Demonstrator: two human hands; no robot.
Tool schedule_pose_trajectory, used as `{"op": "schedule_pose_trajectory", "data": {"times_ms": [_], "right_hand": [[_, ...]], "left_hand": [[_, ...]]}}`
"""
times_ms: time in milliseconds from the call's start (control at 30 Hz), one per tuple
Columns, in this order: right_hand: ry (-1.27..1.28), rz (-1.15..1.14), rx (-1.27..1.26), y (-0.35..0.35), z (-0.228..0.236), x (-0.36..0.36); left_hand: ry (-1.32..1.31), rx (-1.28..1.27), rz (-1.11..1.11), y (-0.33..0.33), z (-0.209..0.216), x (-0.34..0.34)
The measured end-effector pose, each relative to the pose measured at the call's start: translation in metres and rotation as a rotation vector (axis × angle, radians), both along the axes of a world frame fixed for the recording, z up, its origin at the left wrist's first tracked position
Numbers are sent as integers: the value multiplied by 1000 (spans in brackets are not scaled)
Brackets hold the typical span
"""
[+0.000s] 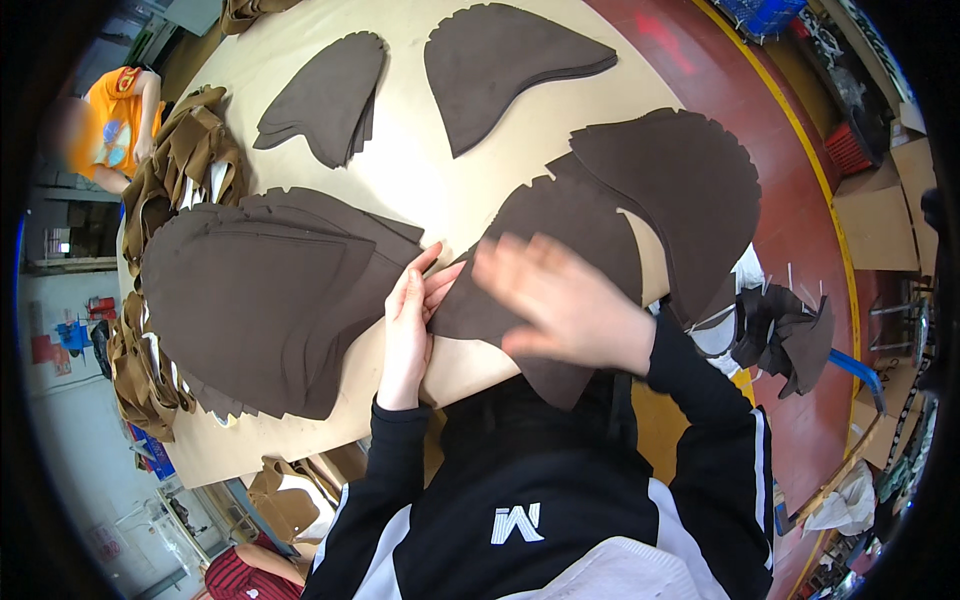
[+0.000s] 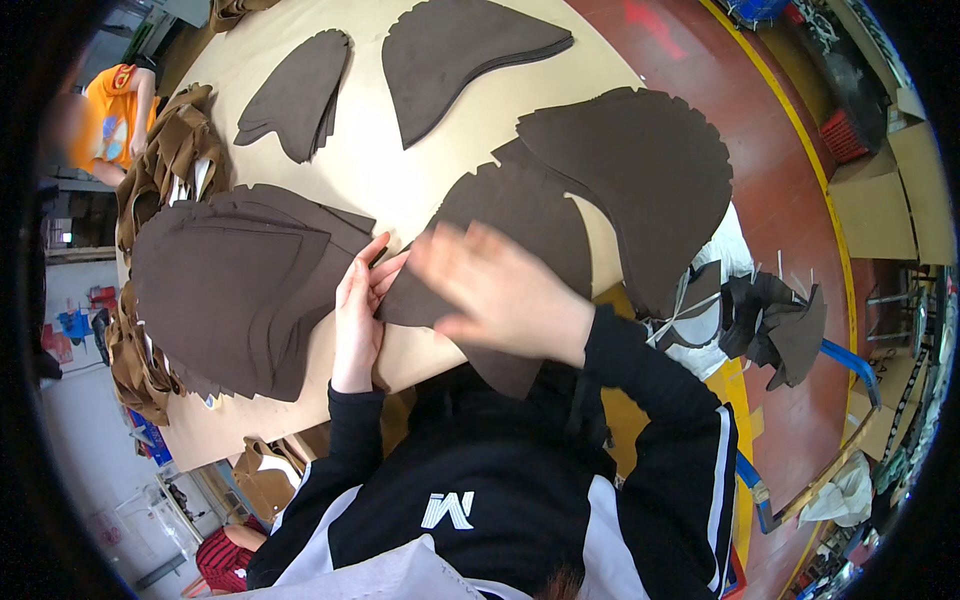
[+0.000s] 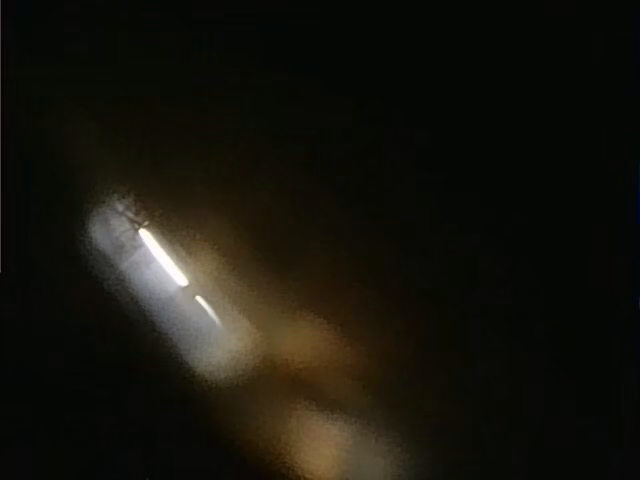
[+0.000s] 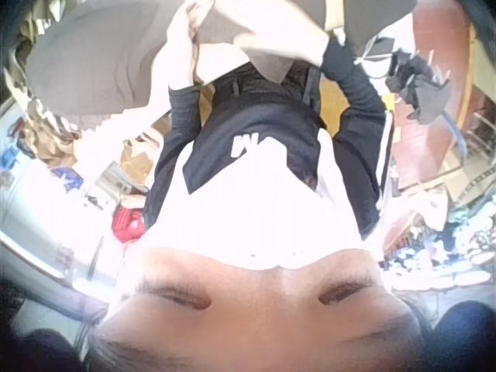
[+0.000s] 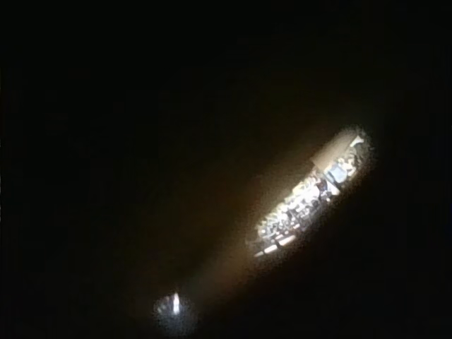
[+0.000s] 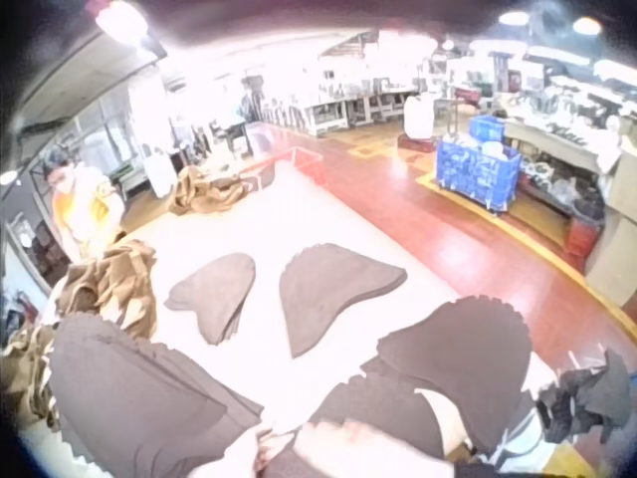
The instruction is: The person sorts and stacks dark brown fabric pieces on a table, aligning edges and smoothing surfaces. They occasionally measure a piece with a tape measure and mark it with a pen before stacking it with others.
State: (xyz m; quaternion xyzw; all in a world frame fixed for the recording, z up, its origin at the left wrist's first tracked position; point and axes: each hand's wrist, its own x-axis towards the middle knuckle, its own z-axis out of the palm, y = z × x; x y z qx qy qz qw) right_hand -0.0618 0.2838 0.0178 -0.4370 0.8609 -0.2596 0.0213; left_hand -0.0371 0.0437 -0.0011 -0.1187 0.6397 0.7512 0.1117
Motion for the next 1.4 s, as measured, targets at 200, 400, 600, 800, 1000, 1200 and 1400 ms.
{"op": "schedule_pose_trajectory", "data": {"times_ms": [200,400,600,800,1000,1200,1400], "right_hand": [[147,-445,170,-9,-23,-27],[-7,42,41,-31,-23,24],[-148,187,-96,4,-1,-6],[161,-320,161,29,-18,-19],[-79,186,17,8,-11,42],[38,-105,-72,45,18,-9],[69,-328,165,45,-13,28]], "left_hand": [[63,-8,13,5,-1,-4],[89,81,24,3,-2,-2],[86,47,19,3,1,-2],[73,78,21,3,0,-5],[73,77,19,1,-3,-3],[83,64,29,1,-4,-3],[46,-26,0,4,-1,-3]]}}
